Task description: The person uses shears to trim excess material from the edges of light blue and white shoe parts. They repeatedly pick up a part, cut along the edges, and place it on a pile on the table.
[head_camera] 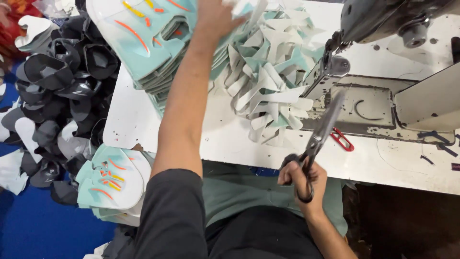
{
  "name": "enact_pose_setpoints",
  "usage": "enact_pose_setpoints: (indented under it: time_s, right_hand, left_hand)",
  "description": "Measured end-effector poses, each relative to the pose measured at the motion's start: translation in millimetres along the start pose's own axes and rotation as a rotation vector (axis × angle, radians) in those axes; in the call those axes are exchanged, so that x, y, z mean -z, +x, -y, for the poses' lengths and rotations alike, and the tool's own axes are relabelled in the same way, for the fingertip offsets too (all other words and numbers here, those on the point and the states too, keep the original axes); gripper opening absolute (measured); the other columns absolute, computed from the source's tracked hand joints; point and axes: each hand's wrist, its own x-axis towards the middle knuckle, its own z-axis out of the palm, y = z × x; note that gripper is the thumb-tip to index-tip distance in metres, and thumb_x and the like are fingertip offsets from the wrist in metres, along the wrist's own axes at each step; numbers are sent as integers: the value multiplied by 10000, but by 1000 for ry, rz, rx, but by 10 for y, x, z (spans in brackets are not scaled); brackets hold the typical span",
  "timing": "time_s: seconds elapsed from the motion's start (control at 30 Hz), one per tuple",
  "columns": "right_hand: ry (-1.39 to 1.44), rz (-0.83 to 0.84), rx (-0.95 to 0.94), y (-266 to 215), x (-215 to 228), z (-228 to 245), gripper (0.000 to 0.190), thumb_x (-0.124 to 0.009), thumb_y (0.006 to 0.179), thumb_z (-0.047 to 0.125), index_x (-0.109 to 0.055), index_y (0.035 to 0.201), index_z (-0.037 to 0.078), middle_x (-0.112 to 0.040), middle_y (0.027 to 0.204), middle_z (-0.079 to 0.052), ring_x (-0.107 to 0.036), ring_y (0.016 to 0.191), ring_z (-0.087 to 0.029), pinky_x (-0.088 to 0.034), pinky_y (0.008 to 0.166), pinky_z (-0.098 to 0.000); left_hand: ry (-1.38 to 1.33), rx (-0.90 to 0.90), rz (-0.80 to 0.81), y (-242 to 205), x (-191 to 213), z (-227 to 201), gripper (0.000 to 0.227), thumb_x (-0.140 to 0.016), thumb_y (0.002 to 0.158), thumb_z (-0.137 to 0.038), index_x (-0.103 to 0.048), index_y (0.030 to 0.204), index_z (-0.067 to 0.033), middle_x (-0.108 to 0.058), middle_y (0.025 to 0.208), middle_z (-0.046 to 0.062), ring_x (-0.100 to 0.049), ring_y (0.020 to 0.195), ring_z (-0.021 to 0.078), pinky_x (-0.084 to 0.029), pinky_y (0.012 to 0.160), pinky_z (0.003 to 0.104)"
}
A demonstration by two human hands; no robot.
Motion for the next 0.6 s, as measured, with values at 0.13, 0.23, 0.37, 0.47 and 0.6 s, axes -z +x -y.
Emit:
enact_pose_setpoints:
  time_s: [0.13, 0.23, 0.37, 0.47, 0.6]
  right_hand:
    - [-129, 35, -150, -3, 104, -35, 278, -616, 972, 128, -573, 729, 0, -630, 635, -103, -622, 582, -192, -480, 555, -326]
    - [-144, 35, -178, -6, 117, -20, 261, -616, 973, 135, -591, 748, 5, -627, 646, -98, -620, 589, -184, -488, 561, -324]
    - [-5, 24, -133, 75, 72, -152, 276, -622, 989, 165, -575, 768, 6, -614, 680, -82, -632, 617, -176, -494, 586, -313]
    - [-19, 56, -148, 75, 12, -129, 314, -623, 1010, 189, -564, 761, 8, -597, 674, -74, -627, 615, -176, -496, 587, -311]
    - [-12, 29, -131, 95, 38, -149, 302, -617, 1010, 189, -557, 770, 15, -606, 679, -74, -620, 616, -172, -487, 589, -307]
  left_hand:
    - [318, -97, 56, -552, 298, -55, 332, -667, 932, -488, -812, 923, -190, -716, 1091, 109, -474, 1266, 434, -207, 1050, 780]
    - [271, -140, 158, -1068, 625, -256, 333, -648, 988, -470, -805, 999, -177, -702, 1199, 105, -396, 1375, 425, -141, 1115, 754]
    - [185, -161, 191, -1452, 1018, -377, 389, -611, 1089, -524, -748, 1199, -177, -656, 1390, 88, -350, 1521, 375, -154, 1226, 695]
    - [-61, -21, 171, -1503, 1273, -750, 699, -585, 1067, -650, -537, 1573, -170, -471, 1565, 208, -257, 1547, 420, -147, 1236, 698]
    - [-209, 152, 21, -1966, 1188, -1943, 1079, -651, 797, -836, -322, 1611, -208, -225, 1667, 218, -156, 1563, 470, -148, 1235, 729]
